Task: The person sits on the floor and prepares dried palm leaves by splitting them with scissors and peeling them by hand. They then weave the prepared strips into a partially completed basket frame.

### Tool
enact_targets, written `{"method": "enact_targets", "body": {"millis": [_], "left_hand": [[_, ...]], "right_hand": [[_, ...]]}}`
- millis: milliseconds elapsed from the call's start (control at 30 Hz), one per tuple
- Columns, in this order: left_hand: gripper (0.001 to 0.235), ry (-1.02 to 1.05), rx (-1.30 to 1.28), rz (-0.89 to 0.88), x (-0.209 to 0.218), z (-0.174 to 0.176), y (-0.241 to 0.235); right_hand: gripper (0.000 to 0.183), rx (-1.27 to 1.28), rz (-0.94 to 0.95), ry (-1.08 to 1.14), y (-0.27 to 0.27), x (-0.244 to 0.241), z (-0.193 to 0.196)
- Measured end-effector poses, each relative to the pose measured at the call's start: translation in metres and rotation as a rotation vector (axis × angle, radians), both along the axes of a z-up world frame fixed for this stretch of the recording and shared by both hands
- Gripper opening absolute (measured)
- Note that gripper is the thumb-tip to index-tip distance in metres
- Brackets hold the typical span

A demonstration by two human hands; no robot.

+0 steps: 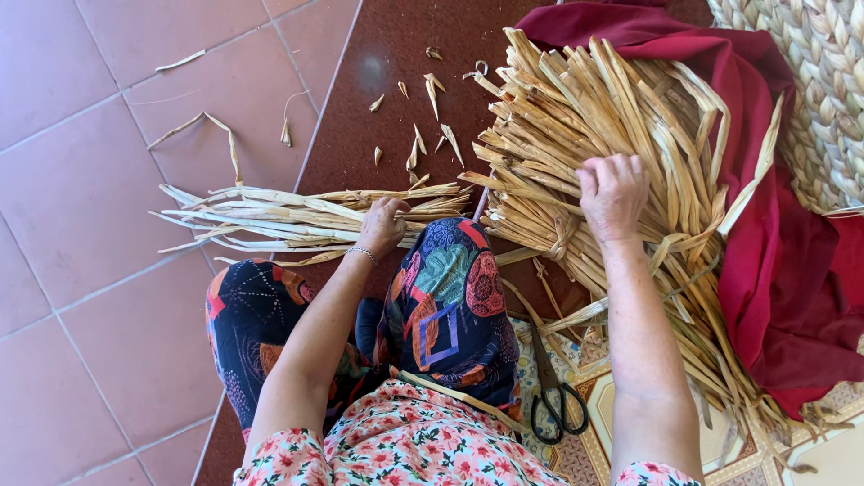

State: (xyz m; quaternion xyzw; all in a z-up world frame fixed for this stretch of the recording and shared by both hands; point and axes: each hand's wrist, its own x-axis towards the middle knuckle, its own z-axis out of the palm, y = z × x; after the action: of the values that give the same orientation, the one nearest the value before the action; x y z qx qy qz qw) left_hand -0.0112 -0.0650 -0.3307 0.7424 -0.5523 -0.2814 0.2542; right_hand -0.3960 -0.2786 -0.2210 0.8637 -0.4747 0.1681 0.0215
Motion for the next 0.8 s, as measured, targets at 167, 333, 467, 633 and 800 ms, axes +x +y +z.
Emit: {"method": "enact_targets", "body": {"millis": [167,333,467,633,800], "left_hand": [[0.025,0.057,-0.013,0.01,0.001,0.008,-0.003],[0.024,0.124,-0.012,0.043,-0.002,0.019,-0.008],[0.023,0.164,-0.01,0.064,-0.004,0.019,-0.009],[0.021,0.157,-0.035,0.06,-0.005,0.01,-0.008],[0.019,0.174,-0.027,0.072,-0.005,0.007,-0.01]], "right_hand": [[0.013,-0.013,-0.028,-0.165,-0.011,0.003,0.011],[0.014,-0.028,0.176,-0.103,0.013,0.007,0.029],[0.027,0.25,0.194,0.011,0.033,0.0,0.027],[0.031,0.224,0.223,0.012,0.026,0.003,0.043],[0.036,0.147,0.254,0.143,0.021,-0.001,0.041]]}}
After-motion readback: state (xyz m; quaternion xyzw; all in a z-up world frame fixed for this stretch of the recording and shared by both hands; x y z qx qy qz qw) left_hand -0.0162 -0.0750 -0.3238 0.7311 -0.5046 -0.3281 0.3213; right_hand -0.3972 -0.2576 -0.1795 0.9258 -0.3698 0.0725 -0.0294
